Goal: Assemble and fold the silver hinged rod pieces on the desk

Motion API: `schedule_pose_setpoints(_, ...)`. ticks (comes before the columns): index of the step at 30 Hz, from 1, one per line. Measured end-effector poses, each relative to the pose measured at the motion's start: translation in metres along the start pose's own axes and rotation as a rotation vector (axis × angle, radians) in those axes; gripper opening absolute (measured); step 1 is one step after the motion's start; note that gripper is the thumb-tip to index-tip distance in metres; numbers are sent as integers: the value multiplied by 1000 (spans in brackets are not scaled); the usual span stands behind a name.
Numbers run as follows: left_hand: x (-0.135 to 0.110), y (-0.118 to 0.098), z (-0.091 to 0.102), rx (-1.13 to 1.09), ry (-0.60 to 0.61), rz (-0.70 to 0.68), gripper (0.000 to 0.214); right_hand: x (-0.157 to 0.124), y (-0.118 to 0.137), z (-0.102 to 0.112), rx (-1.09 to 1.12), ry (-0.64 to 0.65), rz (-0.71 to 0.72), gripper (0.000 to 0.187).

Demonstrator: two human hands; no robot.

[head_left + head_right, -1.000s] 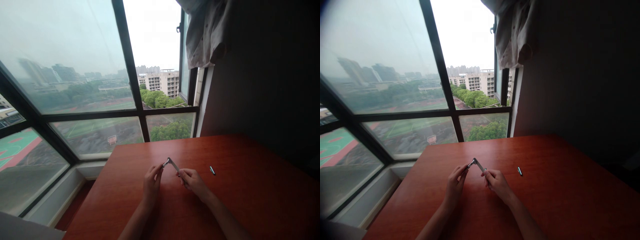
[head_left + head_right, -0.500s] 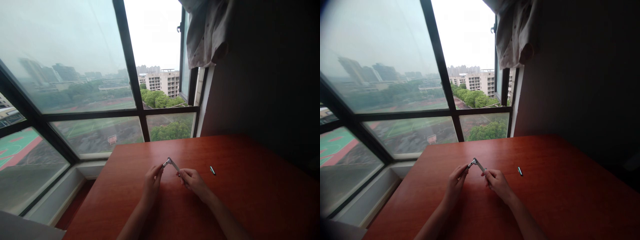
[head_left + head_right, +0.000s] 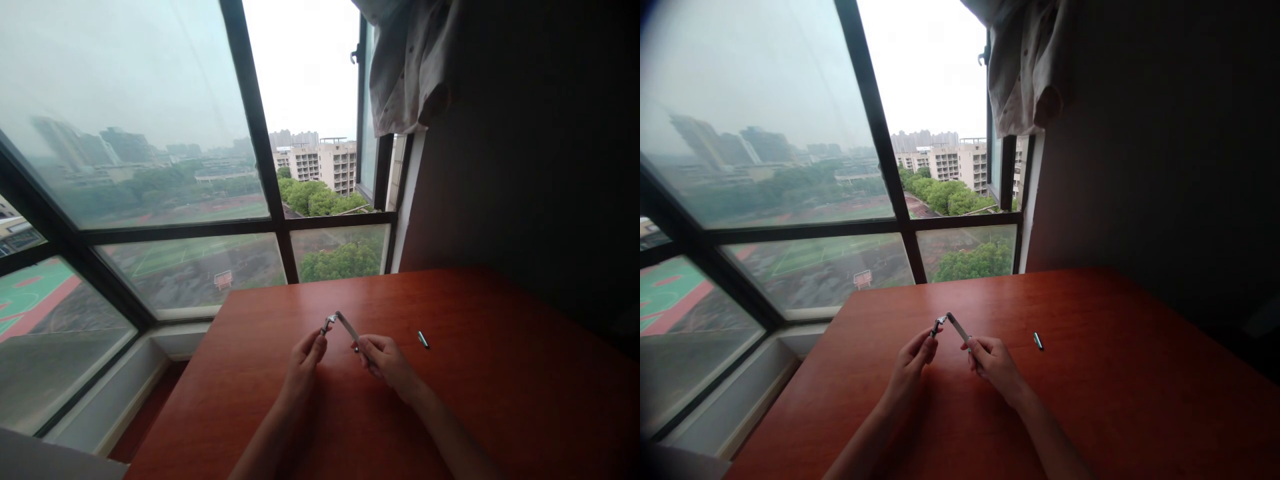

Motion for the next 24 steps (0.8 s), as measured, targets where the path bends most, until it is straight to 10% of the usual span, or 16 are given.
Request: schedule_pose_setpoints(24, -7, 9, -13, -253, 79, 289, 42, 2, 10, 10, -341, -186, 404, 36)
Point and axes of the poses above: each hand's wrist, its own x-axis towards the middle knuckle, its own z-axis out of the back of the hand, y = z × x, the point moved 4 cm from there along x, towards the middle knuckle, and after that the axes turned 15 degrees about -y, right-handed, at the moved point
